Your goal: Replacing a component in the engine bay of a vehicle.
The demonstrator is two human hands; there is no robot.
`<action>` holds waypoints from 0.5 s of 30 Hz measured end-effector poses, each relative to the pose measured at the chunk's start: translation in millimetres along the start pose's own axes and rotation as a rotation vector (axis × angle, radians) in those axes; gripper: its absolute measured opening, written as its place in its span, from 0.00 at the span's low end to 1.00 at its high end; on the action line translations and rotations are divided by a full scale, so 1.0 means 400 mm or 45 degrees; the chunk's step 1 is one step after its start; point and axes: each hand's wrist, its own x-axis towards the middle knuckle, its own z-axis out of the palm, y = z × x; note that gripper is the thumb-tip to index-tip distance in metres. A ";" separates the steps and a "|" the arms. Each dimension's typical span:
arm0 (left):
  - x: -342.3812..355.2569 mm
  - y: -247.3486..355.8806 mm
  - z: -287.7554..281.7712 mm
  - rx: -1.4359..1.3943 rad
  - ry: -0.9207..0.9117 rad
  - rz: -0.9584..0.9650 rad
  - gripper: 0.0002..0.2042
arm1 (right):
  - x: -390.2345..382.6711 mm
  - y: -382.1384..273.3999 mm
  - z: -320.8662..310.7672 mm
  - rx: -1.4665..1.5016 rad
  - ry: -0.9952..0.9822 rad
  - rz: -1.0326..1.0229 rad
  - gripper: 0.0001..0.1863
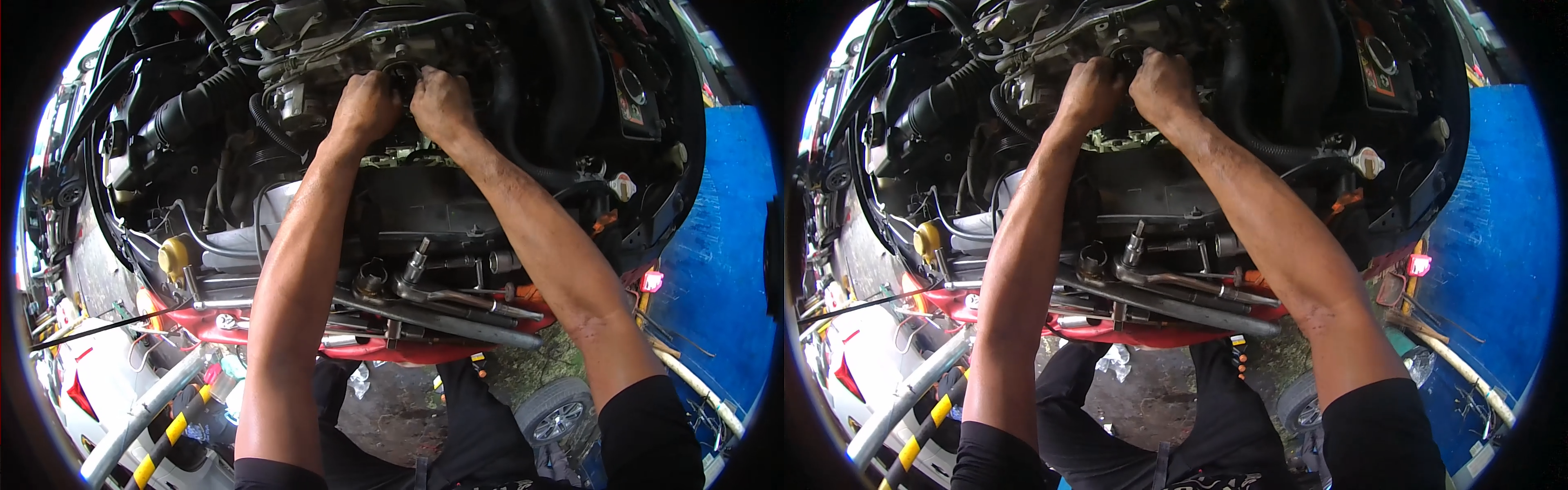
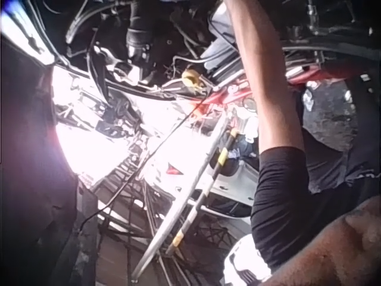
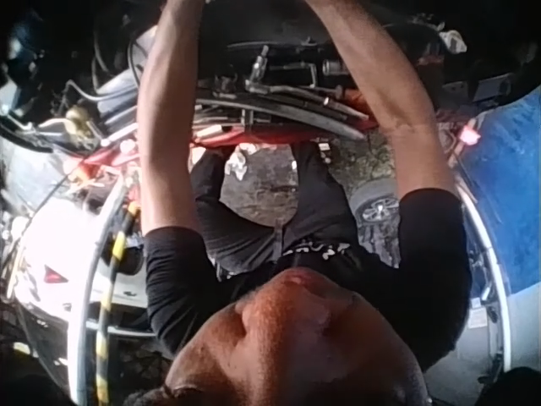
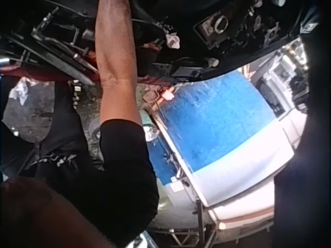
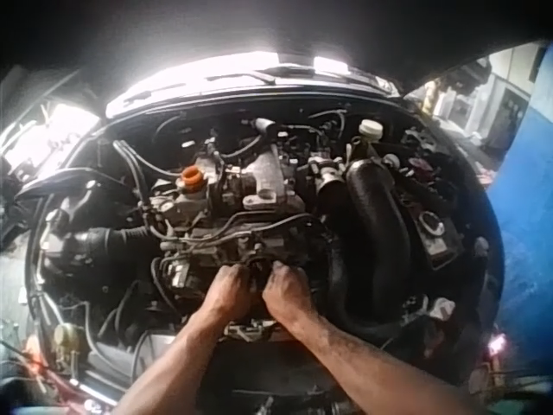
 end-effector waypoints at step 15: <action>-0.005 -0.009 -0.011 0.003 0.093 0.026 0.12 | -0.006 -0.028 -0.002 -0.010 0.015 -0.010 0.11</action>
